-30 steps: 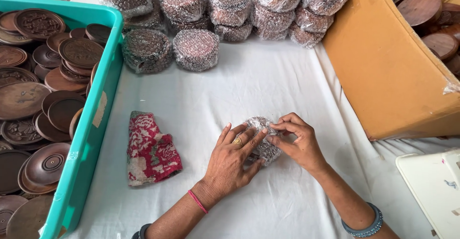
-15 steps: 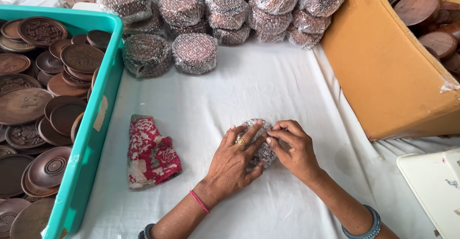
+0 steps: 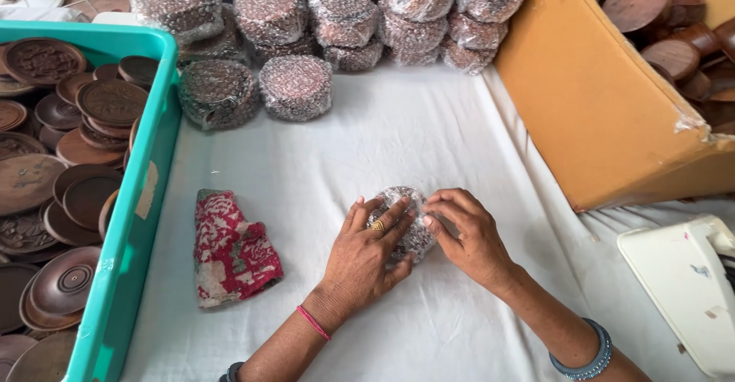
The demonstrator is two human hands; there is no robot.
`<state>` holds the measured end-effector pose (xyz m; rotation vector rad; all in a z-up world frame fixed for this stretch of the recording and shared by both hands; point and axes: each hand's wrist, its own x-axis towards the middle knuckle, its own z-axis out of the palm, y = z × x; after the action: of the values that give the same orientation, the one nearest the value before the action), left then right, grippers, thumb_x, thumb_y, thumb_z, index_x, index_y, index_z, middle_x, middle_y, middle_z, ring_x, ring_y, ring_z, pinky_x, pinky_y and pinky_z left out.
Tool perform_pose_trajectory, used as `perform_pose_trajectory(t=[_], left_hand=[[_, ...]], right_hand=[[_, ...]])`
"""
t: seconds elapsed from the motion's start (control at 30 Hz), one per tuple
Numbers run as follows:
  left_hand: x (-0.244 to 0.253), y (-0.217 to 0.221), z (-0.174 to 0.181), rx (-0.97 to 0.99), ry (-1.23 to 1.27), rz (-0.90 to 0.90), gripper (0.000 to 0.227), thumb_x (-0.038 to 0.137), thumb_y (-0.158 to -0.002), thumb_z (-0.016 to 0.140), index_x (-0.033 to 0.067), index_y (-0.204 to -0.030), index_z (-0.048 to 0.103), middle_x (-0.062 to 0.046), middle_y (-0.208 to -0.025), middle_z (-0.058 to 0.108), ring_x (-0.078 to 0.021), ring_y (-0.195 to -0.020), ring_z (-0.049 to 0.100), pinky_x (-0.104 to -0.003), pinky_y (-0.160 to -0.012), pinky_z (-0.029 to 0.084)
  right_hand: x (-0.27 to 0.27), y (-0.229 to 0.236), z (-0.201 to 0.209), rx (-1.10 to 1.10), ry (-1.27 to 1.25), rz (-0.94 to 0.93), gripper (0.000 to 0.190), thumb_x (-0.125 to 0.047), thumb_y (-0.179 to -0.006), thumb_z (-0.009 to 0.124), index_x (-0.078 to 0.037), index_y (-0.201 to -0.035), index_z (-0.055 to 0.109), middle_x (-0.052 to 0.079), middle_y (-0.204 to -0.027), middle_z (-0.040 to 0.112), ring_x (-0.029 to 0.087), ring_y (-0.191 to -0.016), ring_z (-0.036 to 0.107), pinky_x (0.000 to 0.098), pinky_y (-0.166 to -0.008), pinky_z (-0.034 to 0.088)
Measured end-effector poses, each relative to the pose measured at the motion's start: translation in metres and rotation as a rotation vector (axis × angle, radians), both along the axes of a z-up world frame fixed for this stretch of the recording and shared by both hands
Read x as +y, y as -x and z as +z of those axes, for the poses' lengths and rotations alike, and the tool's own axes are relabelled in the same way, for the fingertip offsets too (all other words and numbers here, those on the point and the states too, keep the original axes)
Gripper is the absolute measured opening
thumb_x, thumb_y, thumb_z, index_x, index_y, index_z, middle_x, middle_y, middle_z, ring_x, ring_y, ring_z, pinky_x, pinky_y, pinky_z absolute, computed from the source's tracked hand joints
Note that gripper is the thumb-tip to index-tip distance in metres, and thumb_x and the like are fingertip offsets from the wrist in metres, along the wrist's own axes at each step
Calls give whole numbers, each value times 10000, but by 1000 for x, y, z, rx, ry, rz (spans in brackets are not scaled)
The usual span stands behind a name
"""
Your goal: Cleaning a wooden coaster and then wrapping a stack of them in bubble wrap and securing with tape.
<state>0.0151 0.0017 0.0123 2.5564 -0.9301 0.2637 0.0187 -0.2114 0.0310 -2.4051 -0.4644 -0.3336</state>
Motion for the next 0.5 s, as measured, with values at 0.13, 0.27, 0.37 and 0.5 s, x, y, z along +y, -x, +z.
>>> perform_pose_trajectory(t=[0.13, 0.27, 0.37, 0.5], left_hand=[[2, 1, 4, -26, 15, -6, 641, 400, -882, 659, 143, -1455, 529, -62, -1535, 465, -339, -1391, 389, -568, -1199, 229], [8, 4, 13, -9, 79, -55, 641, 374, -884, 670, 114, -1455, 538, -58, -1550, 467, -344, -1390, 401, -565, -1203, 252], [10, 5, 16, 3, 112, -103, 648, 352, -860, 689, 83, -1432, 546, -73, -1544, 476, -360, -1372, 415, -562, -1178, 269], [10, -4, -7, -57, 50, -32, 687, 380, -818, 685, 166, -1450, 524, -25, -1536, 473, -341, -1373, 431, -561, -1197, 279]], right_hand=[[-10, 7, 8, -16, -109, 18, 165, -118, -943, 696, -35, -1085, 709, 74, -1185, 604, 196, -1113, 664, 302, -907, 622], [-28, 33, 32, -104, -89, -31, 179, -113, -948, 700, -17, -1099, 702, 73, -1187, 619, 190, -1093, 673, 315, -895, 604], [-60, 68, 50, -60, -124, -148, 178, -116, -942, 695, -31, -1096, 718, 60, -1162, 629, 174, -1073, 675, 298, -868, 635], [-126, 128, 73, -100, 105, -418, 145, -123, -896, 757, -59, -1026, 745, 30, -1074, 707, 167, -981, 707, 318, -821, 599]])
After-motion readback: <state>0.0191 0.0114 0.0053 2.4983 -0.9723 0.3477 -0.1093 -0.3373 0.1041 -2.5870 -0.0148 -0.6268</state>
